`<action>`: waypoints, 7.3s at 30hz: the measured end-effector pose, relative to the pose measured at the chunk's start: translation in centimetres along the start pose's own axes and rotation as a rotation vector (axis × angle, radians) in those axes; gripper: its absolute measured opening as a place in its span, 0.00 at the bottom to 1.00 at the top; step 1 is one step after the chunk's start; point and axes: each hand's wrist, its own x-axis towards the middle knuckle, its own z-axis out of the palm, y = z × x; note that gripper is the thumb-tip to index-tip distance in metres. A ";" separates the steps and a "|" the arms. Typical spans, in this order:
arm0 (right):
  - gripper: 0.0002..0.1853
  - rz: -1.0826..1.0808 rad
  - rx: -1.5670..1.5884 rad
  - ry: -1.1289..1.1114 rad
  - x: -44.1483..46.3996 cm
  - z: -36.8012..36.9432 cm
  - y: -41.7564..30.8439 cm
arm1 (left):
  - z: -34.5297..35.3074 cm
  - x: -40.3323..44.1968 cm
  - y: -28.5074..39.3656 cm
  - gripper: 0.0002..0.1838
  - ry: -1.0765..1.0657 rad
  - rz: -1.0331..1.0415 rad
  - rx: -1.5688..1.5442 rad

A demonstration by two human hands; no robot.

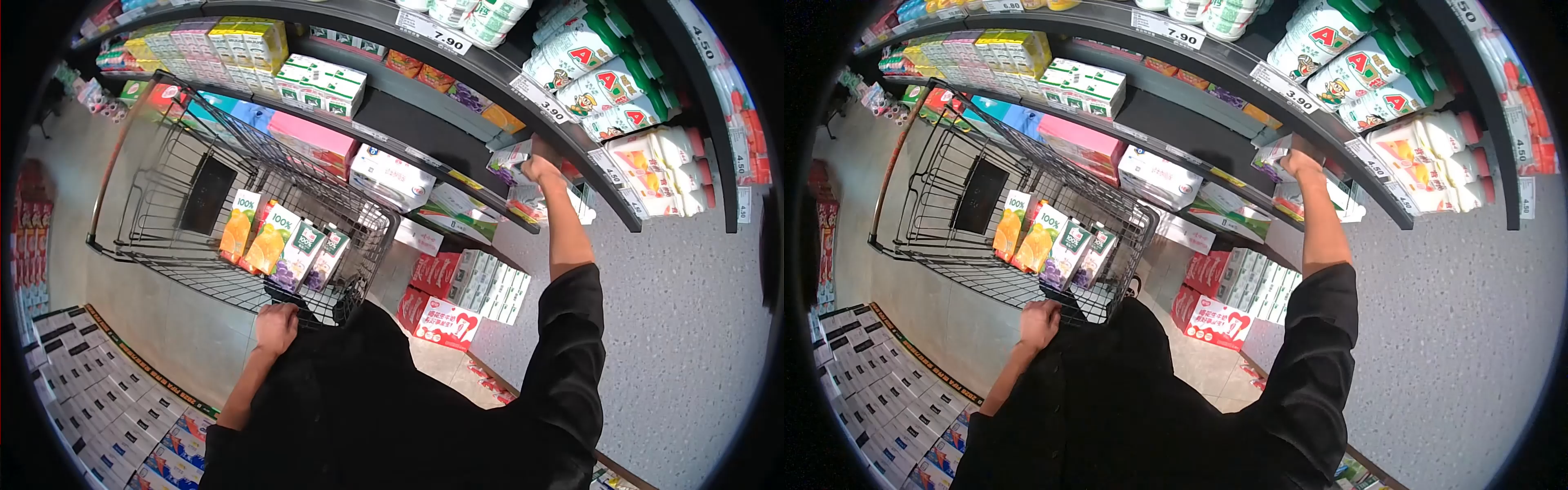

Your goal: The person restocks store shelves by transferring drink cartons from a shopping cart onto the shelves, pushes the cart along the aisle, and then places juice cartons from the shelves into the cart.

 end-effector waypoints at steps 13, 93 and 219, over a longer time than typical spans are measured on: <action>0.22 -0.098 0.477 0.222 -9.2 -14.7 -6.4 | -0.2 1.1 0.1 0.13 -0.095 -0.010 -0.067; 0.51 0.191 2.253 -0.359 -23.8 -15.0 -24.4 | -10.4 3.4 12.8 0.56 -0.297 0.233 -0.930; 0.25 0.208 0.136 -0.369 -5.7 -3.4 7.0 | -2.9 1.1 -2.9 0.06 0.037 -0.419 -0.943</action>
